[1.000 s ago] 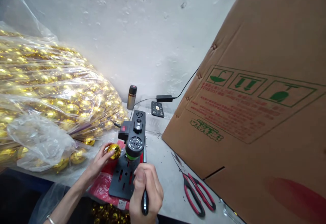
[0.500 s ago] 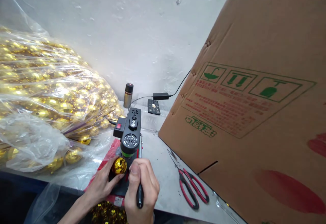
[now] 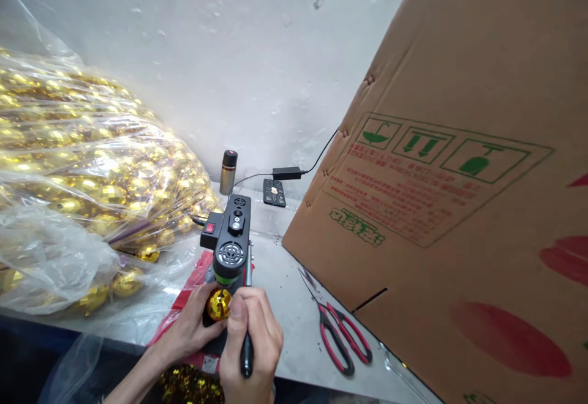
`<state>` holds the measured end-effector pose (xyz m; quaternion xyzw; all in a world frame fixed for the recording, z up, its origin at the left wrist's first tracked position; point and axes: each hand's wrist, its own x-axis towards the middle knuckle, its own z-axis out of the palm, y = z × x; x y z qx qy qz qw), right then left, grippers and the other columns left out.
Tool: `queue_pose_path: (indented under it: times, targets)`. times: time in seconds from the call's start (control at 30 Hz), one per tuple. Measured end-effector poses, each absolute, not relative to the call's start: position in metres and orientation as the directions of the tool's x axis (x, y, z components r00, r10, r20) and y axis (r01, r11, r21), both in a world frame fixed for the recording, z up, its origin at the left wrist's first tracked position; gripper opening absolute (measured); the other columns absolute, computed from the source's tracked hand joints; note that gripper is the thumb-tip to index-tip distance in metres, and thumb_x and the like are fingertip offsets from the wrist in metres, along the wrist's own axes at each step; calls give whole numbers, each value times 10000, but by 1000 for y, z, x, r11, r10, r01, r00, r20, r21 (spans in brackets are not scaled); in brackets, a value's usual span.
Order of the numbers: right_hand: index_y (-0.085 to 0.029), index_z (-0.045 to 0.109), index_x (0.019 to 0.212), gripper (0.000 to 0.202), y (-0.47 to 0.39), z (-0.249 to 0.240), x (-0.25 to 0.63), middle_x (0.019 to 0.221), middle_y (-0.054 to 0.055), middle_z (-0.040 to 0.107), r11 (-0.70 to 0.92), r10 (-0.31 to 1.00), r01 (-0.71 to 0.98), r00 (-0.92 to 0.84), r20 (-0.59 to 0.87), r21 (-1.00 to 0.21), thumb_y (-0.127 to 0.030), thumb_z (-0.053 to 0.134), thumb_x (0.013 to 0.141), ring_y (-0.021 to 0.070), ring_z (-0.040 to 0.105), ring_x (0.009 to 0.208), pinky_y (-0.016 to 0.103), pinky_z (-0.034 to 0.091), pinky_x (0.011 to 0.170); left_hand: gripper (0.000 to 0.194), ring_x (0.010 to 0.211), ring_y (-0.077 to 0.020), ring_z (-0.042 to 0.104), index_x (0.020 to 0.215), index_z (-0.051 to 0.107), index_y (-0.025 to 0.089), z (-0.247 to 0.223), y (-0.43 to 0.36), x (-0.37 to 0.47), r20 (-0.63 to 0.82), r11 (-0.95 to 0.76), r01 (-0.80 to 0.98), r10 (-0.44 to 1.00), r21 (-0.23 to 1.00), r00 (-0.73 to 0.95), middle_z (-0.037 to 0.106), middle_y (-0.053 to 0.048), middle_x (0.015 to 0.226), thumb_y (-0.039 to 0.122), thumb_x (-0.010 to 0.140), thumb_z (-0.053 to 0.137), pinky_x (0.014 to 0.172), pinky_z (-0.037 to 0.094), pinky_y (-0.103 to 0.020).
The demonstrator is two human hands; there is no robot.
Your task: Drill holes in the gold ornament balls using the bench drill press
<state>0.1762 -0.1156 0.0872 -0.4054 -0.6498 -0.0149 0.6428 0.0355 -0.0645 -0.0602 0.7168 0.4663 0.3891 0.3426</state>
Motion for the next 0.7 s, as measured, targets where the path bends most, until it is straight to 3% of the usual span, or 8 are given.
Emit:
queue_pose_path:
  times: [0.37,0.7]
  targets:
    - [-231,537,822,298,-116,46,180,749,-20,595,672,503,543,165,849,-504,-144,435,1087,111,606,641,236,467,587,543,1167,-328,680,1320,644,237,-63,-63,31,167,-280,372,937,885,308,727,-115,1246,316,808,805,1060,569,-515]
    - [-224,554,790,345,-110,23,168,762,-30,579,661,444,511,324,836,-549,-246,440,1115,104,564,632,244,435,592,527,1159,-340,685,1293,650,220,-60,-64,33,164,-268,356,941,895,296,732,-125,1233,309,795,800,1047,564,-515]
